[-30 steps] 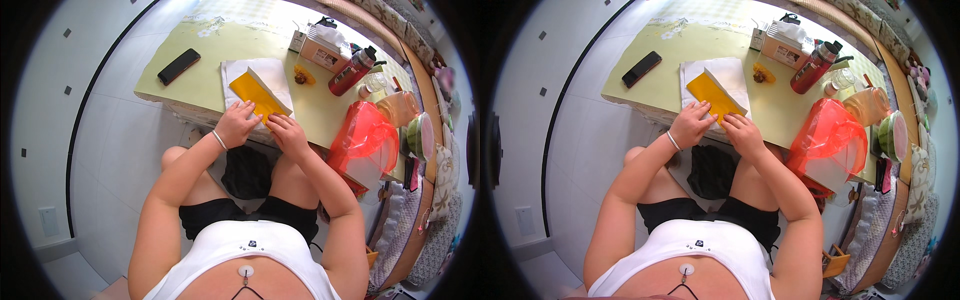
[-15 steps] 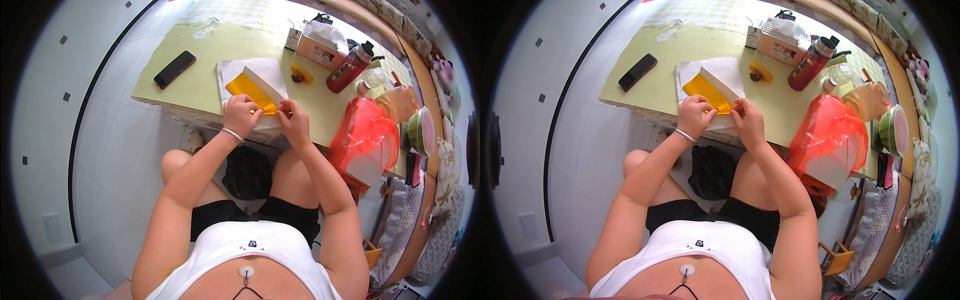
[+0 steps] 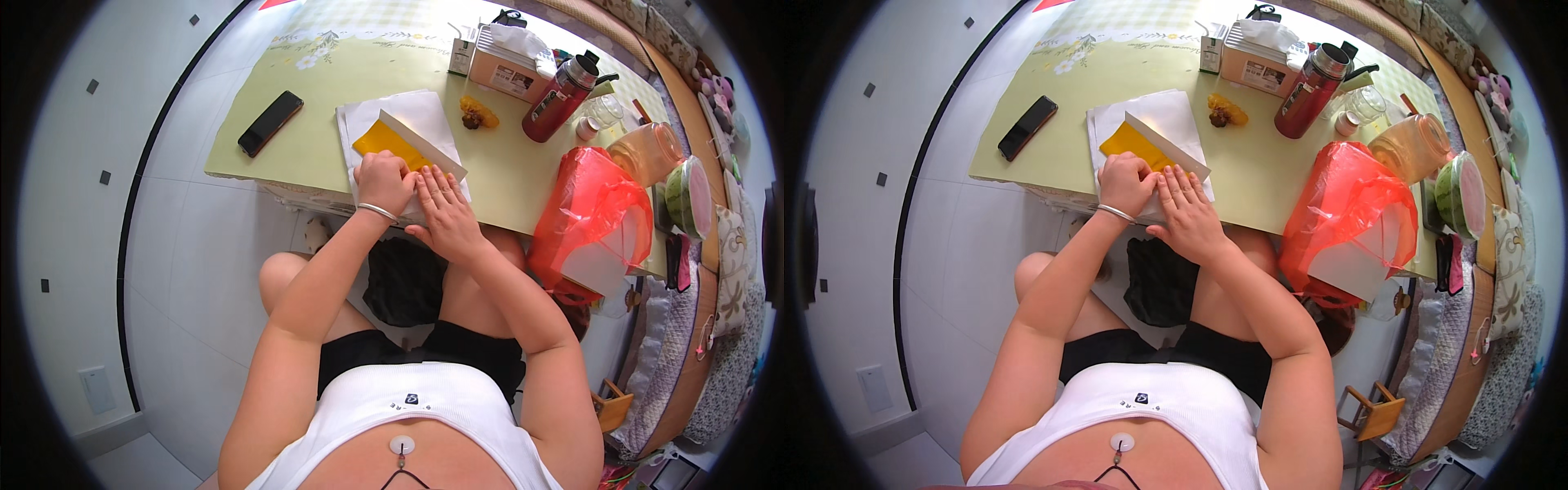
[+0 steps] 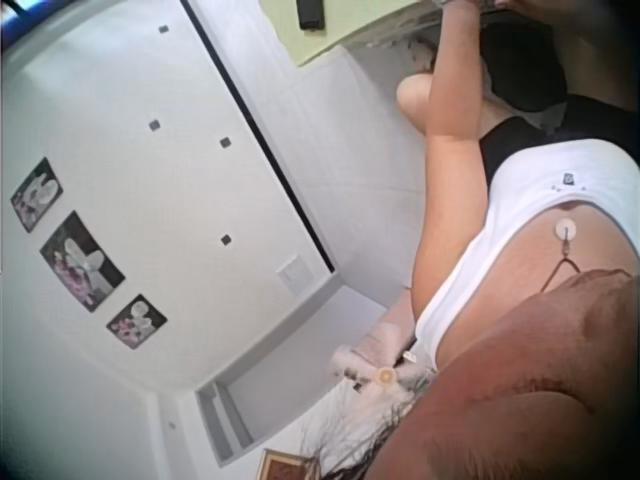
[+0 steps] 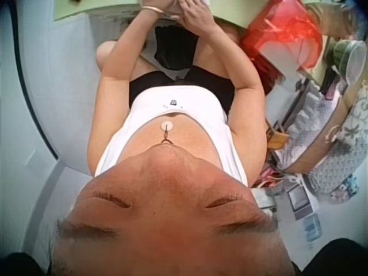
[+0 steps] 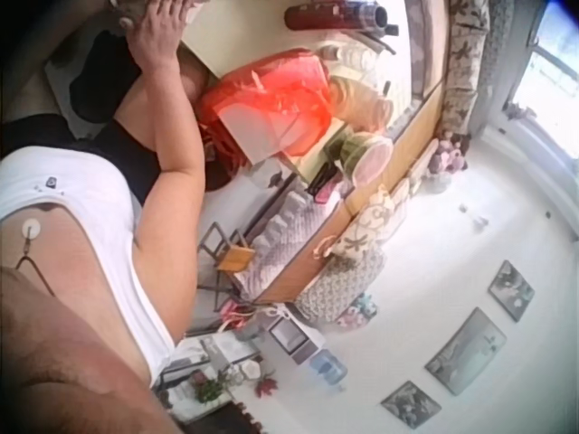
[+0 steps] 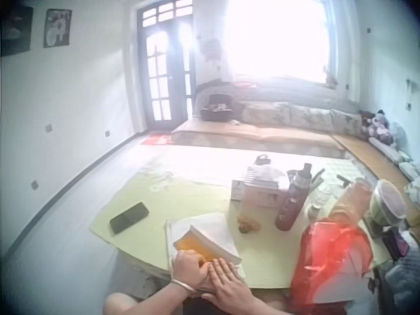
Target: The person sits on the floor and folds a sheet of white paper with a gold foil center into a triangular shape. They repeatedly fold the paper, crease the edges, and place the finished items on the table.
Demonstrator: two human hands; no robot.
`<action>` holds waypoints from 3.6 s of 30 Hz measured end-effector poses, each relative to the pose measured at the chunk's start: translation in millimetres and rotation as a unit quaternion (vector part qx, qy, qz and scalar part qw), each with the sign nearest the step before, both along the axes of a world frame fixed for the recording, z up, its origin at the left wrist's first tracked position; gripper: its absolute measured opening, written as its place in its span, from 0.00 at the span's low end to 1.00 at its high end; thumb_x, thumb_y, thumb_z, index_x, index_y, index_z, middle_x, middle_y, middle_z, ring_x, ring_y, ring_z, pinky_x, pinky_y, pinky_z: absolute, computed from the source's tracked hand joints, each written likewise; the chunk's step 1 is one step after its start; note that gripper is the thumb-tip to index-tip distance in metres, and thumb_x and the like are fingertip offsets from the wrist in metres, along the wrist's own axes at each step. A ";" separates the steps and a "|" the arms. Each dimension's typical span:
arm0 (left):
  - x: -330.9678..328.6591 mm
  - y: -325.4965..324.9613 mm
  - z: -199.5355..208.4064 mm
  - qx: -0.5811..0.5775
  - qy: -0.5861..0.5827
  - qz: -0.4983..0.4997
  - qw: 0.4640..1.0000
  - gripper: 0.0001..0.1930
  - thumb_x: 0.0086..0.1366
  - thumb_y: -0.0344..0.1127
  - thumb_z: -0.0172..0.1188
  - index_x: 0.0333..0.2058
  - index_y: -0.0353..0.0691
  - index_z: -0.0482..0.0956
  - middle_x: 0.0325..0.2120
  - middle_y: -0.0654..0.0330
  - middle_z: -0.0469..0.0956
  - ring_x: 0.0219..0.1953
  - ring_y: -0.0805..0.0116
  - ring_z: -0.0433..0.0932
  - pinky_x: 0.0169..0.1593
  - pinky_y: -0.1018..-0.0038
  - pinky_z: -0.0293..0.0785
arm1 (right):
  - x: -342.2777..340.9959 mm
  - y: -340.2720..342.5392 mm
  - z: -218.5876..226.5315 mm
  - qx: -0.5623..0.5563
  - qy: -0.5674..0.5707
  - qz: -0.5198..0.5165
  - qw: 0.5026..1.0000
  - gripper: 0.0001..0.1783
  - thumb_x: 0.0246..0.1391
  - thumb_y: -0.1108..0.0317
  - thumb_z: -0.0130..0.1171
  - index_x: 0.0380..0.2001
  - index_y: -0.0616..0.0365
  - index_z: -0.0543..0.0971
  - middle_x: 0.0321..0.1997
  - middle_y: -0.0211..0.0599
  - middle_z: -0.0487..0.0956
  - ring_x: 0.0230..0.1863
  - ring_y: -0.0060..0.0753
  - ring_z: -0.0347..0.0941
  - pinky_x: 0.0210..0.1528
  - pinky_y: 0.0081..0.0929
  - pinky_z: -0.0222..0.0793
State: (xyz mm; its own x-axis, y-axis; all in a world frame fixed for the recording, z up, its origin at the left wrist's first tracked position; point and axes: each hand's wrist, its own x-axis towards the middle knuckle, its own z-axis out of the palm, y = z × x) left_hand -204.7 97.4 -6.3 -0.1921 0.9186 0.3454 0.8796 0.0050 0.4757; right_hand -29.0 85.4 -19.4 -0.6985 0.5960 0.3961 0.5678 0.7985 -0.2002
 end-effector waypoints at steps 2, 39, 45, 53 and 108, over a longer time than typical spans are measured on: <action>1.5 0.9 1.4 -0.005 0.000 0.004 1.000 0.07 0.53 0.39 0.69 0.21 0.45 0.84 0.28 0.64 0.80 0.41 0.58 0.76 0.47 0.60 0.68 | 1.4 1.8 -3.3 -0.007 -0.008 -0.007 1.000 0.49 0.59 0.39 0.57 0.69 0.70 0.62 0.74 0.56 0.62 0.77 0.51 0.54 0.78 0.46 0.44; -112.3 -23.8 33.5 0.097 0.234 -0.384 0.888 0.22 0.52 0.23 0.57 0.49 0.37 0.81 0.53 0.53 0.79 0.59 0.54 0.75 0.68 0.56 0.66 | 28.6 16.9 21.6 -0.112 -0.023 0.098 0.989 0.35 0.52 0.57 0.70 0.64 0.47 0.73 0.73 0.41 0.67 0.76 0.46 0.56 0.79 0.51 0.44; -112.6 -39.5 7.7 0.153 0.274 -0.376 0.872 0.18 0.61 0.29 0.59 0.51 0.37 0.79 0.51 0.53 0.80 0.55 0.54 0.78 0.63 0.60 0.72 | 26.2 31.1 31.4 -0.102 0.009 0.129 0.986 0.17 0.58 0.60 0.65 0.49 0.52 0.84 0.67 0.43 0.73 0.71 0.47 0.63 0.75 0.48 0.52; -100.1 -53.7 16.4 0.122 0.211 -0.346 0.906 0.17 0.61 0.27 0.58 0.49 0.35 0.80 0.47 0.52 0.81 0.52 0.52 0.79 0.58 0.59 0.75 | -7.4 43.8 24.2 -0.085 0.091 0.079 0.989 0.07 0.54 0.67 0.65 0.30 0.60 0.81 0.47 0.42 0.81 0.51 0.47 0.74 0.55 0.37 0.73; -65.7 -38.3 0.8 0.063 -0.061 -0.083 0.993 0.12 0.53 0.31 0.69 0.37 0.42 0.82 0.25 0.64 0.81 0.39 0.62 0.77 0.47 0.65 0.71 | -51.0 16.0 1.1 -0.135 0.242 -0.037 0.960 0.09 0.45 0.73 0.69 0.29 0.60 0.78 0.61 0.55 0.76 0.61 0.55 0.71 0.71 0.52 0.60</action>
